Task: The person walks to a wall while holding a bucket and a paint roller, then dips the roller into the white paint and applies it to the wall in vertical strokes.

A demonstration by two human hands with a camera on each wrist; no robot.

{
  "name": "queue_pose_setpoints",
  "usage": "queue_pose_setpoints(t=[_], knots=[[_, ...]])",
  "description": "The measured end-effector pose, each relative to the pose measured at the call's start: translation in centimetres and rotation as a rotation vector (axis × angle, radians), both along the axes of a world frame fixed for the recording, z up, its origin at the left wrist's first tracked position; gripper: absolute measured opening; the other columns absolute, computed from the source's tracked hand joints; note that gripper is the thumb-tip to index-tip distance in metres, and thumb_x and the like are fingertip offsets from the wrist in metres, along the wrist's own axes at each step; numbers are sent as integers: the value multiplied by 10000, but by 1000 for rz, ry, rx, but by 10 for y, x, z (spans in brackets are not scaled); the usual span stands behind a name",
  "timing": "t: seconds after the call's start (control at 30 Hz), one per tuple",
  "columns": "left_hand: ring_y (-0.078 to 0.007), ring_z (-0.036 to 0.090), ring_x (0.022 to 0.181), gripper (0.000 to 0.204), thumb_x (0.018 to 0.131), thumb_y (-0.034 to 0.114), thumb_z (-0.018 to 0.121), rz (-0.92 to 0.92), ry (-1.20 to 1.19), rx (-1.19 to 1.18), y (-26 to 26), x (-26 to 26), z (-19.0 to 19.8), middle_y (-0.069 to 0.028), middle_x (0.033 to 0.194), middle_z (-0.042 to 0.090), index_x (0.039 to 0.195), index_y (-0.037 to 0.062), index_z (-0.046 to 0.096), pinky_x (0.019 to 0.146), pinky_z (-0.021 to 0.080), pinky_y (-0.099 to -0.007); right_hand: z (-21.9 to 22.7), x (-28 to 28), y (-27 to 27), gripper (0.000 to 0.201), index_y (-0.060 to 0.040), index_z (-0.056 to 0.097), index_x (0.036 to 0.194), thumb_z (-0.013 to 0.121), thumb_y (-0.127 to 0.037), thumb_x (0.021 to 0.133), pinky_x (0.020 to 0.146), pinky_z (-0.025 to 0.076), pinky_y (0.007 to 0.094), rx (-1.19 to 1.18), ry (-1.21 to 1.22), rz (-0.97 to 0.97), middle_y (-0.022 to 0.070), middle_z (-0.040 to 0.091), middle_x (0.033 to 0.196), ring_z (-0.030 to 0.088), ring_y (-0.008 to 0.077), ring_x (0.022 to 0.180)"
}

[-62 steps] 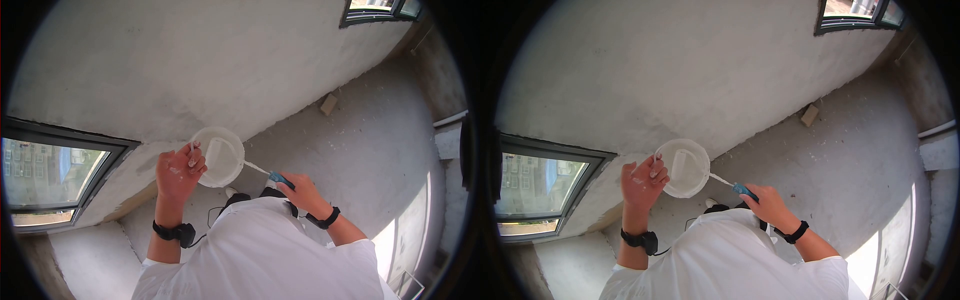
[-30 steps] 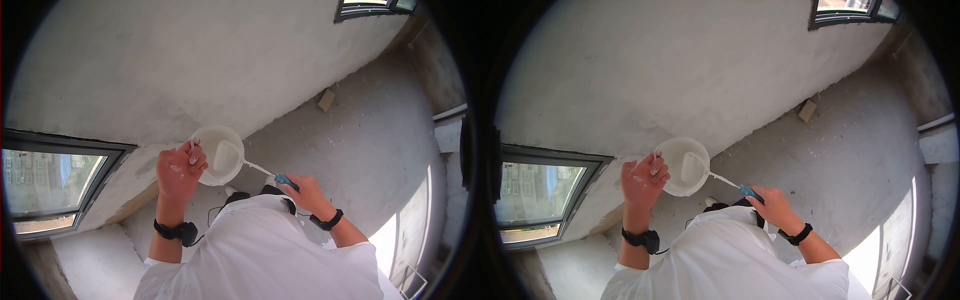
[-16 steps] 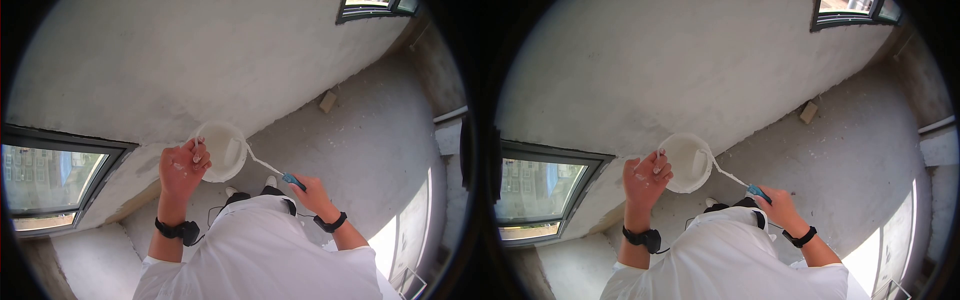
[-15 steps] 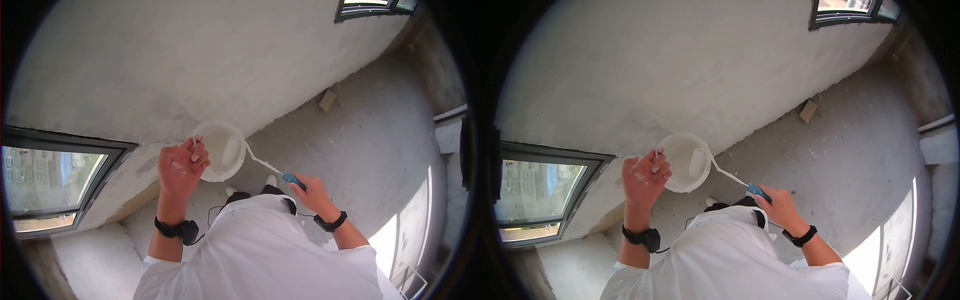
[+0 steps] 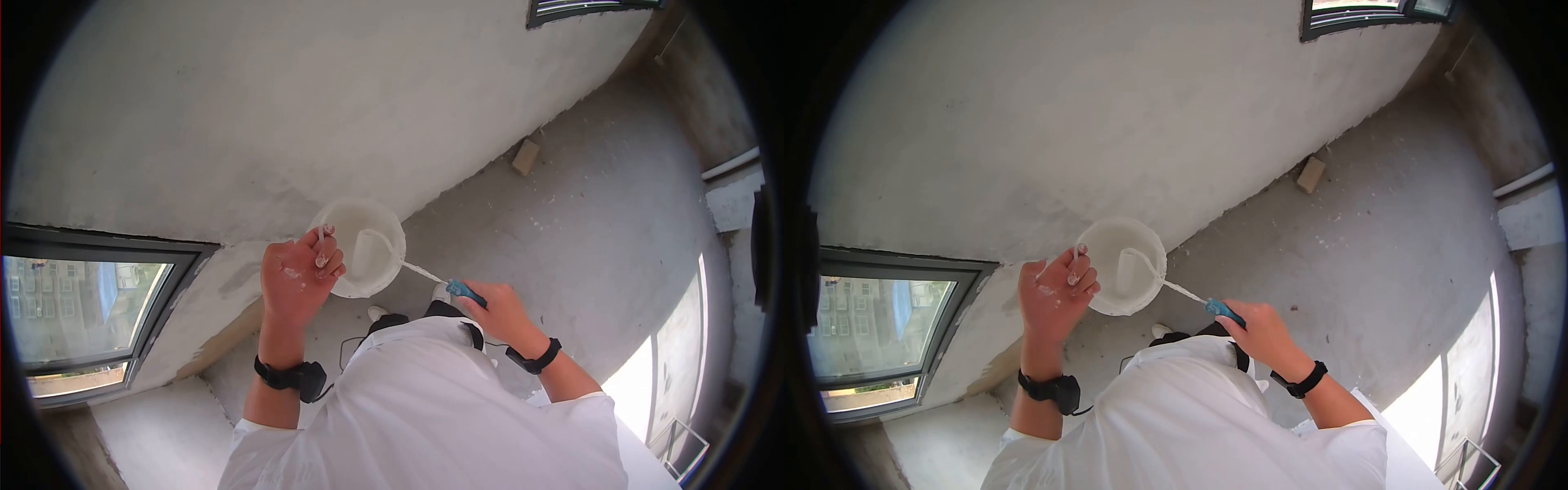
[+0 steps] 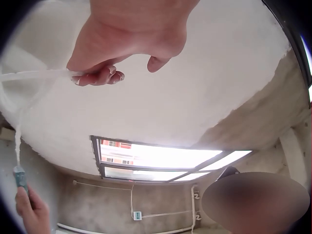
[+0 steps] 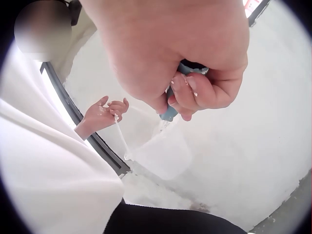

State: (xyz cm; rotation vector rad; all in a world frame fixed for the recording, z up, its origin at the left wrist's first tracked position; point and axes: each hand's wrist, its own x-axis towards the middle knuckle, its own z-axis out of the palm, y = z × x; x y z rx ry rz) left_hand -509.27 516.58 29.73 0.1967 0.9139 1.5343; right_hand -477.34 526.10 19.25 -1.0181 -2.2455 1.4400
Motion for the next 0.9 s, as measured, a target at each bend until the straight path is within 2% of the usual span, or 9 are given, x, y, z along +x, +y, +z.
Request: queue_pose_setpoints(t=[0.13,0.23,0.33,0.43,0.53,0.63,0.83,0.9], knots=[[-148,378,684,448,824,325,474,-12,-24,31,3,-2,1,-11,758,429,1142,9,470,730,338,-303,9,5,1,241,-45,706,1139,690,-171,934,569,461,388,-33,-14,-14,185,639,761,550,359,608],[-146,378,682,438,828,321,471,-3,-13,9,2,-3,3,-11,752,428,1138,11,469,729,337,-303,14,1,1,241,-36,704,1131,692,-168,931,568,458,387,-70,81,-62,185,634,759,550,350,605],[-145,381,682,439,828,323,472,-5,-27,14,1,-3,0,-11,755,431,1138,12,468,729,338,-302,26,2,2,240,-28,702,1124,696,-167,928,569,461,383,-6,100,6,183,632,762,556,339,603],[-140,369,664,483,838,368,506,-27,-37,32,-1,-5,-3,-9,754,416,1150,1,473,682,339,-285,13,-1,-5,227,-30,704,1110,696,-166,928,567,461,384,6,52,-28,188,629,760,553,351,605],[-155,384,689,430,815,312,473,-95,36,-24,-5,-4,-16,-17,757,438,1123,12,480,730,341,-313,-5,-4,-12,215,-34,708,1096,692,-173,933,563,457,394,53,-15,-5,192,627,751,547,368,602],[-156,380,691,422,800,296,470,-36,-21,-2,-11,-11,-13,-22,758,443,1110,10,484,730,336,-314,4,-7,-23,213,-33,709,1087,688,-183,938,563,454,405,31,-24,-69,198,627,750,544,382,609],[-158,384,688,423,793,292,477,-5,-81,37,-36,-29,-13,-25,755,449,1105,6,487,727,333,-311,14,-18,-39,217,-23,699,1080,684,-188,939,567,451,401,44,-53,-60,212,621,758,543,379,613],[-151,370,680,458,829,350,496,7,-61,48,-47,-37,-15,-16,755,419,1125,0,490,708,328,-304,16,-23,-45,234,-7,696,1102,687,-167,931,576,449,371,65,-32,-72,202,598,736,514,322,595]])
